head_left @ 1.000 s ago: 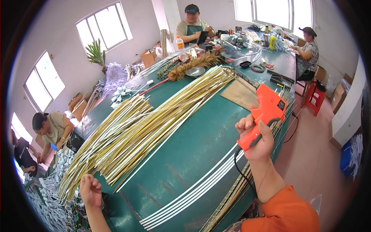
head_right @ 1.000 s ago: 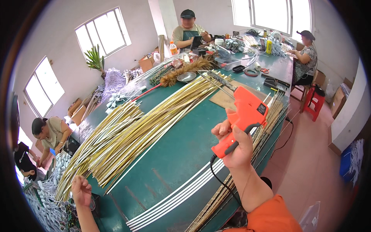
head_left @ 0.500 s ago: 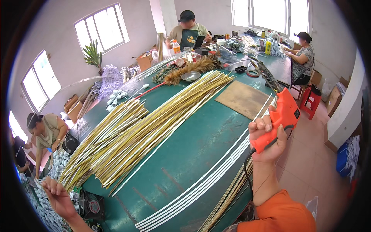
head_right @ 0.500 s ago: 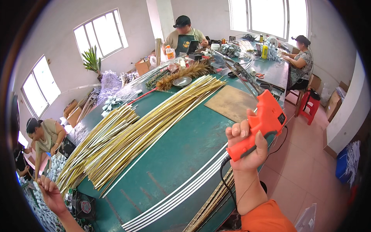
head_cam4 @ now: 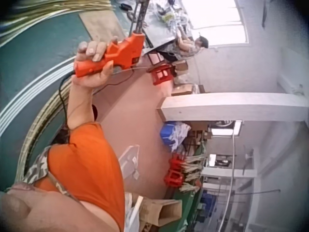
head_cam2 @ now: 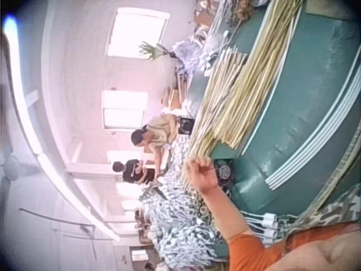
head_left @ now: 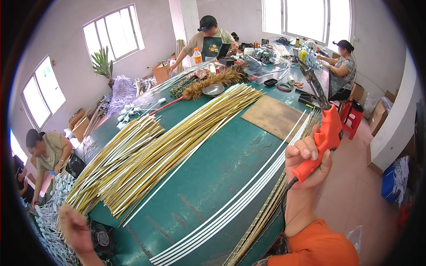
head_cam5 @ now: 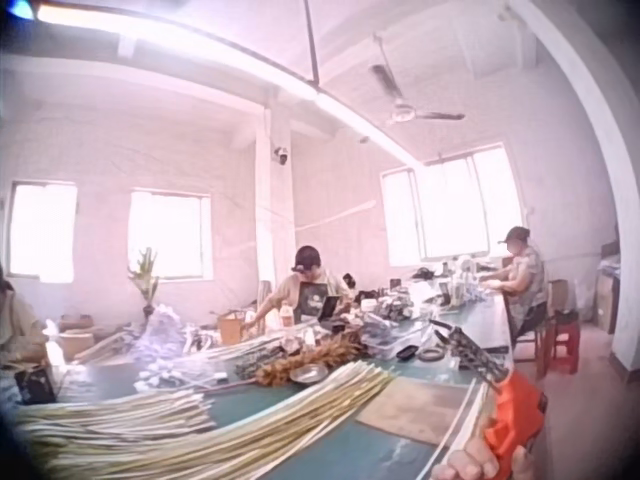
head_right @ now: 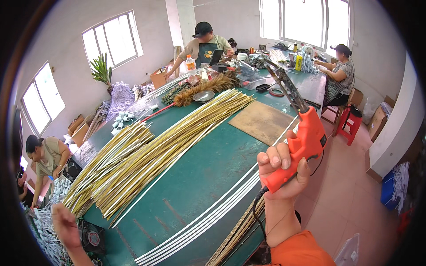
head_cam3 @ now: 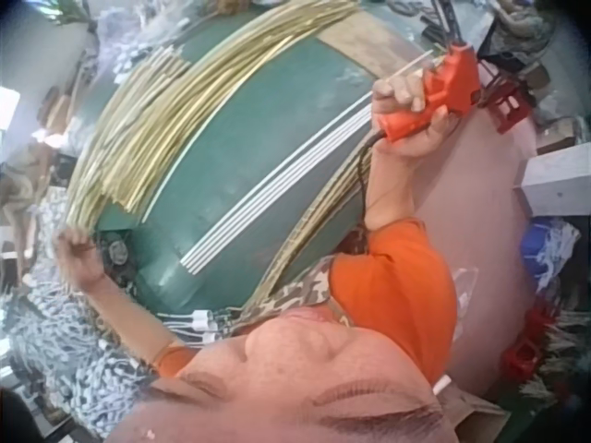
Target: The person aligns light strips on a work table by hand. The person then solders wired circuit components to the ends of the strips using a soldering gun.
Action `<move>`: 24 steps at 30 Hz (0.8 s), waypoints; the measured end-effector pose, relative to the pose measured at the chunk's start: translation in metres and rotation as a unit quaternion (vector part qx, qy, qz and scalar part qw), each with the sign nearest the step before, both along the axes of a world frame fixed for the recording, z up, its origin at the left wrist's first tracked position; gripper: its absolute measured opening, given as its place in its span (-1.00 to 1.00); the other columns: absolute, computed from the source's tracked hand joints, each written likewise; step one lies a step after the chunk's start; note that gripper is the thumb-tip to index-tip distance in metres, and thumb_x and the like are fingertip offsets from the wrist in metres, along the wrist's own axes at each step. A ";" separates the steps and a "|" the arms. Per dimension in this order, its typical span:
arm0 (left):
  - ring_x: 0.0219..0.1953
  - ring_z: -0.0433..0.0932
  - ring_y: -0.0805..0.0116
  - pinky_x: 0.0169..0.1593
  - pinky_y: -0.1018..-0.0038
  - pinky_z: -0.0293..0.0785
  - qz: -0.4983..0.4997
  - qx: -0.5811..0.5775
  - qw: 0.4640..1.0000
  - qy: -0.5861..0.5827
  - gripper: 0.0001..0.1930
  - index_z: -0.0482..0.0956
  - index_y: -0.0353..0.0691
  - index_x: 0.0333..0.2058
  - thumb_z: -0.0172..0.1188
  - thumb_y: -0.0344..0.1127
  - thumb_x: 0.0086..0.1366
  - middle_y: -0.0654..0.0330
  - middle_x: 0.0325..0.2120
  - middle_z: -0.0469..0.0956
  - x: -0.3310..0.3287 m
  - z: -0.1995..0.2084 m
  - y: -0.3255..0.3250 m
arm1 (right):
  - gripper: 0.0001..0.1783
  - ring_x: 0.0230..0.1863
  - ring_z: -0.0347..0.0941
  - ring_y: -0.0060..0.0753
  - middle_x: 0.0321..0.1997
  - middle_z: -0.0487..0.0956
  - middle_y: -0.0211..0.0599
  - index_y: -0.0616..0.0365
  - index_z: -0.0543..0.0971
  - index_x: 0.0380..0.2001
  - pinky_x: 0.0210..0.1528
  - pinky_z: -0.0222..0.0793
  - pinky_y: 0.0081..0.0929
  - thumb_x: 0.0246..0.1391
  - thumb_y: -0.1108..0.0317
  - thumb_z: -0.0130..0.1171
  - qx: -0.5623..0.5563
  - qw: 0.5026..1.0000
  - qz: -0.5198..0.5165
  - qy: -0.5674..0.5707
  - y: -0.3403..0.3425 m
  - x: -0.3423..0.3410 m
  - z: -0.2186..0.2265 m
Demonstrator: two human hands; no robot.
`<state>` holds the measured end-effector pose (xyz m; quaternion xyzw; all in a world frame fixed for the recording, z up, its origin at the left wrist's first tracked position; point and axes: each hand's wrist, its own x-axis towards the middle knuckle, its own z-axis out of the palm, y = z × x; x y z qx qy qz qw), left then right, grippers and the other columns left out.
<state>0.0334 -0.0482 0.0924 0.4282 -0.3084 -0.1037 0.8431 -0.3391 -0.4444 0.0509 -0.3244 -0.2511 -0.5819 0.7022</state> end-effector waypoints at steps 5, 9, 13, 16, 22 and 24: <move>-0.66 0.41 0.49 -0.57 0.57 0.36 -0.055 0.346 0.933 0.080 -0.91 0.46 -0.29 -0.41 0.19 -0.42 0.21 0.28 -0.67 0.41 -0.034 -0.070 -0.041 | -0.36 -0.22 0.41 -0.41 -0.44 0.38 -0.46 0.21 0.26 0.25 0.01 0.29 -0.29 0.19 0.11 0.04 -0.004 1.000 -0.018 0.013 0.002 -0.001 -0.003; -0.65 0.43 0.50 -0.56 0.59 0.37 -0.048 0.532 0.842 0.078 -0.91 0.52 -0.33 -0.43 0.21 -0.42 0.16 0.25 -0.61 0.48 -0.042 -0.103 -0.047 | -0.34 -0.24 0.39 -0.41 -0.45 0.37 -0.46 0.21 0.25 0.25 -0.03 0.28 -0.29 0.17 0.09 0.06 0.010 0.999 -0.024 0.035 0.002 0.008 -0.011; -0.65 0.42 0.52 -0.58 0.57 0.34 -0.085 0.596 0.799 0.001 -0.86 0.54 -0.30 -0.48 0.24 -0.35 0.16 0.30 -0.65 0.44 -0.032 -0.104 -0.036 | -0.28 -0.28 0.37 -0.48 -0.45 0.38 -0.50 0.28 0.19 0.24 -0.06 0.30 -0.37 0.13 0.13 0.15 -0.001 0.996 -0.049 0.073 0.001 0.019 -0.013; -0.62 0.40 0.54 -0.52 0.55 0.34 -0.092 0.594 0.799 -0.024 -0.84 0.52 -0.28 -0.46 0.22 -0.31 0.21 0.33 -0.62 0.42 -0.014 -0.109 -0.038 | -0.14 -0.25 0.33 -0.51 -0.42 0.36 -0.49 0.32 0.10 0.28 -0.02 0.21 -0.33 0.00 0.24 0.26 0.021 0.992 -0.074 0.101 -0.004 0.006 -0.013; -0.48 0.49 0.51 -0.38 0.59 0.42 -0.102 0.560 0.808 0.156 -0.91 0.53 -0.27 -0.27 0.17 -0.39 0.28 0.34 -0.49 0.48 -0.017 -0.102 -0.008 | -0.42 -0.27 0.48 -0.40 -0.41 0.53 -0.40 0.16 0.44 0.05 -0.06 0.44 -0.29 0.06 0.02 0.24 0.033 0.990 -0.052 0.128 -0.016 0.015 -0.020; -0.47 0.46 0.55 -0.37 0.60 0.41 -0.139 0.622 0.766 0.088 -0.92 0.57 -0.26 -0.27 0.16 -0.43 0.28 0.35 -0.47 0.50 -0.020 -0.104 -0.002 | -0.43 -0.28 0.47 -0.42 -0.41 0.53 -0.42 0.18 0.44 0.05 -0.08 0.41 -0.32 0.08 0.04 0.23 -0.003 0.988 -0.066 0.138 -0.016 0.014 -0.019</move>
